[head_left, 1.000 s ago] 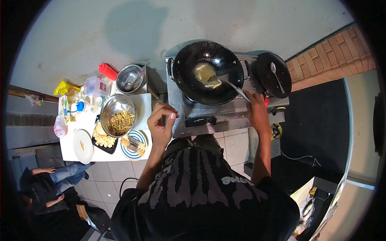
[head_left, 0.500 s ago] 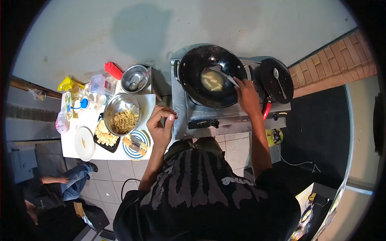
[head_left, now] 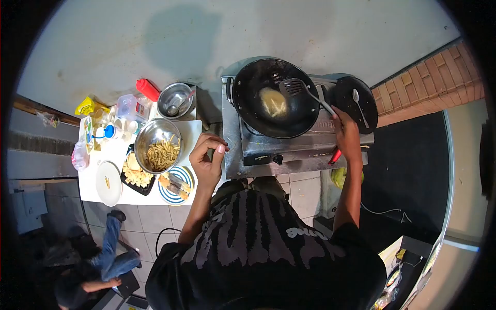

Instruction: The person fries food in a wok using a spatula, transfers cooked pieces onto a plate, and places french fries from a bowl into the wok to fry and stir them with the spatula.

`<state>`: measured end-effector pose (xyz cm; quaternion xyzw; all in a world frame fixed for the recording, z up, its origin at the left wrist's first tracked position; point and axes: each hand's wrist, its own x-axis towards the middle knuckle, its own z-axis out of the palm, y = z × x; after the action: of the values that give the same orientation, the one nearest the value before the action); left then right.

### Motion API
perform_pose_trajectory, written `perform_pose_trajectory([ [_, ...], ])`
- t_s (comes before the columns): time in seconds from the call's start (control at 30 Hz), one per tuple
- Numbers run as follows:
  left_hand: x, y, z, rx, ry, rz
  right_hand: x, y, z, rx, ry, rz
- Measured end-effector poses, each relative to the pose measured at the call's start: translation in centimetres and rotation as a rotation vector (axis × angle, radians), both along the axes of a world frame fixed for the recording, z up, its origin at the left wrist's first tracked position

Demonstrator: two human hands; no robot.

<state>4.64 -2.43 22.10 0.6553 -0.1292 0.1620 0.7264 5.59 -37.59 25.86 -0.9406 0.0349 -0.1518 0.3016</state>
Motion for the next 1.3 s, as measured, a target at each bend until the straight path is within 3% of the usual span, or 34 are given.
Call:
perform_pose_trajectory([
  [0.13, 0.2, 0.1, 0.1, 0.082, -0.059, 0.007, -0.1, -0.6, 0.5, -0.042, -0.112, 0.055],
  [0.2, 0.2, 0.3, -0.1, 0.089, -0.069, 0.015, -0.2, -0.1, 1.9, 0.056, 0.153, -0.02],
  [0.33, 0.1, 0.5, 0.0, 0.071, -0.069, 0.042, 0.6, -0.2, 1.1, 0.079, 0.178, 0.011],
  [0.5, -0.1, 0.4, 0.1, 0.029, -0.029, 0.073, 1.8, -0.3, 0.9, -0.139, 0.169, 0.081],
  [0.83, -0.8, -0.2, 0.0, 0.081, 0.004, 0.161, 4.6, -0.5, -0.4, -0.204, 0.22, 0.193],
  [0.9, -0.8, -0.5, 0.3, 0.031, 0.056, 0.181, 5.3, -1.0, -1.5, -0.23, 0.086, 0.246],
  [1.23, -1.3, -2.3, 2.1, 0.007, 0.067, 0.287, 6.7, -2.9, 0.2, -0.138, 0.034, 0.123],
  [1.3, -1.3, -2.6, 2.4, 0.033, 0.074, 0.362, 7.0, -3.5, 0.5, -0.297, 0.041, 0.098],
])
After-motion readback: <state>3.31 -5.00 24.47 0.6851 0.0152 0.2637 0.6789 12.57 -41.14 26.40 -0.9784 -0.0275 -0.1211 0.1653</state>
